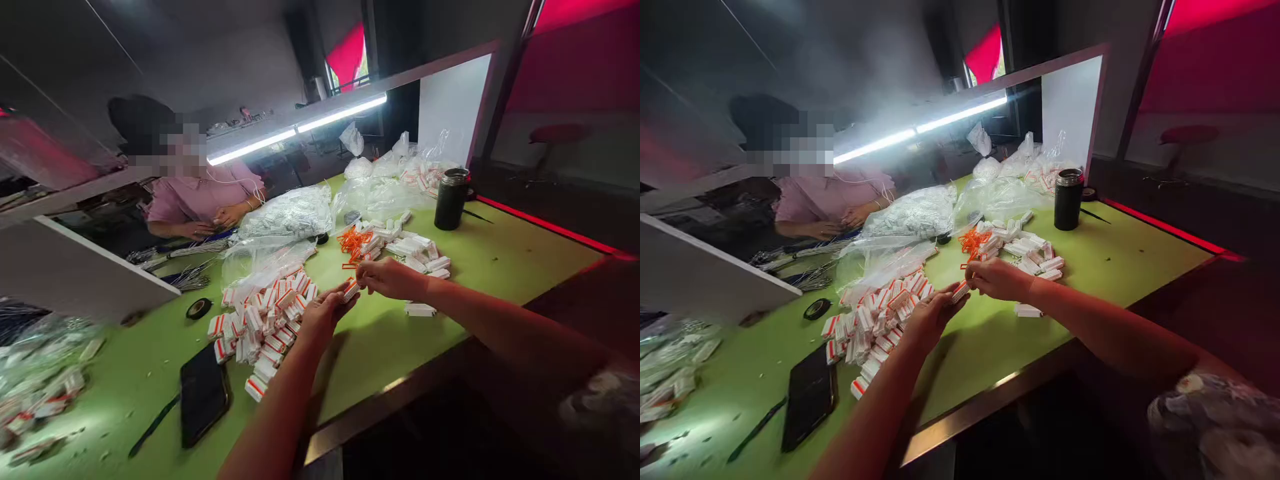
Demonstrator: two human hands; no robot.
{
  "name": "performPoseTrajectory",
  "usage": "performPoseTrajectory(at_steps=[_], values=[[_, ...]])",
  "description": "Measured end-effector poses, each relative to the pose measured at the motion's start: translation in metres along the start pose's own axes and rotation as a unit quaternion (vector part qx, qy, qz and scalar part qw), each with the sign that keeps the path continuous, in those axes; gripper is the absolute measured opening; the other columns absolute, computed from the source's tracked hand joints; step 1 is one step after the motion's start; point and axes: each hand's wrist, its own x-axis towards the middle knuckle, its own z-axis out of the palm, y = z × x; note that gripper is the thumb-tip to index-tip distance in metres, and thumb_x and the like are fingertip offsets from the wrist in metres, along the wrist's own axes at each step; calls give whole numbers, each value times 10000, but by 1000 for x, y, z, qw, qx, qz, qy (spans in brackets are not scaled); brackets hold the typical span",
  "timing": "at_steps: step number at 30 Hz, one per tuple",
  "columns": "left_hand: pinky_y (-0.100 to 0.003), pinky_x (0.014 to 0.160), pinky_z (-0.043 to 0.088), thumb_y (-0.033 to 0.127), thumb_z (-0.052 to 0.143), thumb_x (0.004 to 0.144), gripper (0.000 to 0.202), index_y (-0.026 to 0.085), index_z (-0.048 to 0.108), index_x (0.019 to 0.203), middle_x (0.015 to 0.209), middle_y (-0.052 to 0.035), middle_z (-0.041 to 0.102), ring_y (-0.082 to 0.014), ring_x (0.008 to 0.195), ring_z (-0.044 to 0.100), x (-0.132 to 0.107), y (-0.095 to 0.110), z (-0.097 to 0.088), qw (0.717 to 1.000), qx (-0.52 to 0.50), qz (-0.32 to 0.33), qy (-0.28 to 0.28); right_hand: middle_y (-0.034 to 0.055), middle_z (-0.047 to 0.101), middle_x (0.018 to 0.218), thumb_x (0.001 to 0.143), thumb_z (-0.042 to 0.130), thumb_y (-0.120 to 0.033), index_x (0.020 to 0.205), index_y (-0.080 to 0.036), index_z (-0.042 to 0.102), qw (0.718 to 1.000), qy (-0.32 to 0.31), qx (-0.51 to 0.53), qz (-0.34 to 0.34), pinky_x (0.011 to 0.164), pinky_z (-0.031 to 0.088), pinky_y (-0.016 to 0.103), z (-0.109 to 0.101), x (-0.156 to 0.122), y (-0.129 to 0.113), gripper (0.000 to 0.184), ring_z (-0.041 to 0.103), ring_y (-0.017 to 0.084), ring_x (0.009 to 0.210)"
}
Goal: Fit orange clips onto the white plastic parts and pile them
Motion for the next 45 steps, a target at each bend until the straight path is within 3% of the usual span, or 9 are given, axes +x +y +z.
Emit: performPoseTrajectory(at_steps=[4, 9, 11, 19, 29, 38, 45], values=[[-475, 1051, 486, 228, 789, 619, 352, 88, 776, 942, 962, -138, 774, -261, 906, 734, -1, 4, 2, 1000, 7, -4, -20, -16, 657, 672, 894, 516, -186, 884, -170, 574, 999, 4, 22, 26, 599, 476, 196, 1, 2, 0, 62, 663, 109, 606], [-489, 1101, 423, 194, 793, 597, 413, 101, 774, 999, 1019, -137, 768, -298, 999, 715, -7, 10, 7, 997, 24, -28, -63, -27, 643, 671, 821, 554, -152, 833, -171, 523, 977, 3, 131, 167, 476, 477, 174, 6, 6, 2, 37, 644, 101, 507], [-481, 1116, 403, 176, 799, 586, 432, 110, 772, 1012, 1029, -134, 766, -302, 1029, 706, -8, 11, 7, 997, 21, -29, -69, -25, 641, 682, 827, 560, -165, 864, -169, 520, 965, -5, 176, 195, 460, 486, 177, 6, 7, 2, 55, 642, 102, 492], [-466, 1132, 393, 171, 782, 595, 423, 111, 753, 1013, 1052, -118, 764, -282, 1006, 714, -2, 10, -1, 999, -16, -13, -47, -27, 619, 751, 835, 605, -198, 963, -155, 563, 952, -13, 249, 177, 553, 516, 191, 6, 7, -8, 141, 657, 90, 561], [-408, 1094, 448, 134, 596, 741, 429, 100, 660, 1164, 1064, -124, 756, -222, 951, 731, 0, 8, -2, 998, -38, -36, -20, -53, 572, 680, 822, 603, -192, 933, -162, 545, 947, 17, 255, 193, 518, 439, 192, 14, 7, -5, 129, 596, 79, 512], [-402, 1117, 428, 65, 594, 693, 406, 111, 682, 1087, 1011, -94, 769, -206, 935, 736, -1, 10, 1, 998, -37, -40, -15, -55, 568, 652, 802, 616, -241, 932, -171, 524, 925, 19, 317, 211, 493, 404, 198, 19, 7, -4, 174, 562, 78, 484], [-424, 1119, 428, 36, 610, 643, 385, 97, 714, 1009, 972, -108, 771, -240, 963, 732, 0, 9, 2, 998, -52, -44, 3, -51, 590, 650, 789, 575, -192, 912, -173, 517, 913, 11, 335, 231, 499, 409, 200, 19, 7, -11, 137, 563, 81, 478]])
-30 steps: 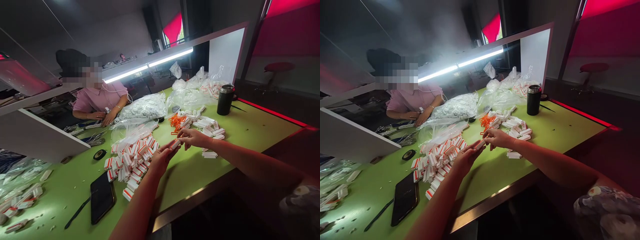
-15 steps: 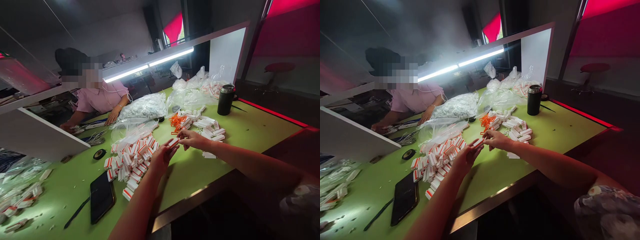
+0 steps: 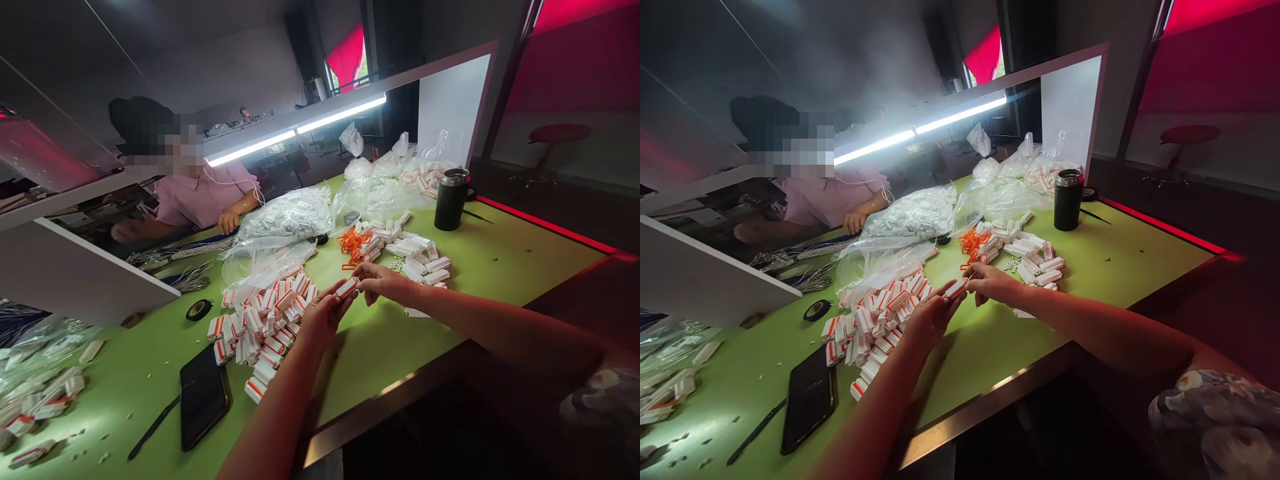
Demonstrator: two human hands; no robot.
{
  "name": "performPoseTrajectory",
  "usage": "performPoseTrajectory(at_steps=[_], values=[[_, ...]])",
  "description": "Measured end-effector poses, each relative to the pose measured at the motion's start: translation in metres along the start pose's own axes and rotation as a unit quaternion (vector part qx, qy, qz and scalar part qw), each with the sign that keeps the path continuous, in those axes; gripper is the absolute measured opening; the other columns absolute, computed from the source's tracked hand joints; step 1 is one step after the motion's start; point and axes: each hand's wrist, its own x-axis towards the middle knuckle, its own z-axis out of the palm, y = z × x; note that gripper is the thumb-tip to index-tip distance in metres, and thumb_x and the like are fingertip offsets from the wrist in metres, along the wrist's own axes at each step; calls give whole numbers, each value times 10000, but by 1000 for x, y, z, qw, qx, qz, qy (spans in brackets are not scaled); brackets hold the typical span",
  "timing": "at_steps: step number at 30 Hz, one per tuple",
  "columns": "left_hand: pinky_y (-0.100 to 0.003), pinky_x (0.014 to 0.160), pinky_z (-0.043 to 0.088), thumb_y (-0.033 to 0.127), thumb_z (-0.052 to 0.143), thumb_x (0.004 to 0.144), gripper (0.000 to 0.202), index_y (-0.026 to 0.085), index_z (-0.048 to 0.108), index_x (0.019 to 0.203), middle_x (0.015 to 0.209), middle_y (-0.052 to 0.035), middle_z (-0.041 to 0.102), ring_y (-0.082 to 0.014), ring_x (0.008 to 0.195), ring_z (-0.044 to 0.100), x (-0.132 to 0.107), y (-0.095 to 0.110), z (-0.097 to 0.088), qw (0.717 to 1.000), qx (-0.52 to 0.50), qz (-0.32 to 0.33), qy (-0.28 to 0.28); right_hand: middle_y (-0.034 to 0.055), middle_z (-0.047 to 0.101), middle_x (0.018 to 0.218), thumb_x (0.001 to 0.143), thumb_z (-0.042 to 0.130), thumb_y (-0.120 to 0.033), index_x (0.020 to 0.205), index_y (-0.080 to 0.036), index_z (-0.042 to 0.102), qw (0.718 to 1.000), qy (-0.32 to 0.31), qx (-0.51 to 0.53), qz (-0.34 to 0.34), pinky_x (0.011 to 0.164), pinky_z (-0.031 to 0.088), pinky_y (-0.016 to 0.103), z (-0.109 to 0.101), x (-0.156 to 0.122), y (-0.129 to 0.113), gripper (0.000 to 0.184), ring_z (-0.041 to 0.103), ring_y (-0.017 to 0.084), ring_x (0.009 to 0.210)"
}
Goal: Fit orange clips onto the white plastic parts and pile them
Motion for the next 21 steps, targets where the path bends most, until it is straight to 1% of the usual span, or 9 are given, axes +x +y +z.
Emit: performPoseTrajectory(at_steps=[3, 9, 13, 15, 17, 18, 19, 20, 21], values=[[-438, 1127, 417, 48, 633, 628, 387, 95, 724, 1001, 977, -122, 769, -262, 1004, 720, 1, -1, -1, 1000, -3, 6, -2, -47, 603, 667, 782, 560, -169, 897, -174, 524, 1000, 6, 0, 5, 508, 429, 196, 0, -1, -1, 121, 572, 77, 482], [-461, 1125, 412, 95, 706, 619, 395, 102, 734, 1013, 1007, -131, 766, -287, 1055, 699, 0, -1, -2, 999, 25, 21, -25, -50, 613, 691, 763, 554, -133, 880, -180, 509, 999, 8, -21, -24, 472, 426, 177, 1, 1, 3, 134, 564, 67, 462], [-446, 1108, 424, 129, 744, 600, 386, 114, 737, 986, 1023, -123, 765, -271, 1031, 705, -1, -2, -2, 998, 40, 28, -28, -51, 611, 740, 779, 556, -147, 911, -187, 526, 998, 6, -58, -26, 494, 455, 175, -1, 1, 5, 141, 584, 62, 473], [-433, 1081, 448, 145, 767, 576, 402, 117, 736, 975, 1004, -117, 768, -254, 973, 719, 0, -2, -3, 998, 47, 34, -19, -43, 613, 780, 813, 575, -198, 978, -188, 560, 993, -11, -110, -35, 515, 469, 188, -5, 1, 5, 166, 596, 67, 487], [-425, 1041, 479, 176, 795, 559, 439, 122, 730, 989, 975, -109, 771, -240, 913, 727, 1, 0, -4, 997, 65, 47, -3, -23, 633, 823, 855, 592, -276, 1047, -185, 604, 981, -18, -186, -61, 546, 476, 204, -13, 3, 5, 213, 604, 75, 516], [-423, 1020, 491, 202, 809, 560, 461, 127, 723, 1006, 970, -105, 770, -238, 896, 728, 1, 2, -6, 995, 84, 60, 5, -7, 648, 840, 872, 597, -307, 1064, -178, 625, 969, -4, -231, -82, 577, 481, 214, -18, 4, 4, 234, 615, 86, 554], [-423, 999, 501, 235, 818, 569, 481, 132, 715, 1027, 974, -103, 767, -240, 889, 728, 1, 6, -8, 990, 113, 78, 13, 14, 666, 865, 888, 595, -323, 1070, -169, 646, 953, 23, -281, -108, 626, 487, 226, -25, 6, 3, 244, 632, 105, 620], [-423, 977, 511, 272, 822, 585, 494, 139, 709, 1047, 976, -99, 764, -245, 884, 728, 1, 10, -11, 983, 155, 99, 24, 39, 684, 900, 905, 586, -319, 1065, -160, 665, 931, 59, -334, -135, 690, 489, 244, -32, 8, 3, 239, 649, 130, 709], [-421, 956, 517, 307, 817, 606, 496, 149, 705, 1062, 970, -94, 761, -251, 880, 726, 1, 15, -14, 969, 212, 125, 37, 64, 697, 941, 923, 569, -300, 1055, -154, 682, 902, 96, -389, -157, 763, 483, 265, -39, 11, 2, 227, 654, 157, 811]])
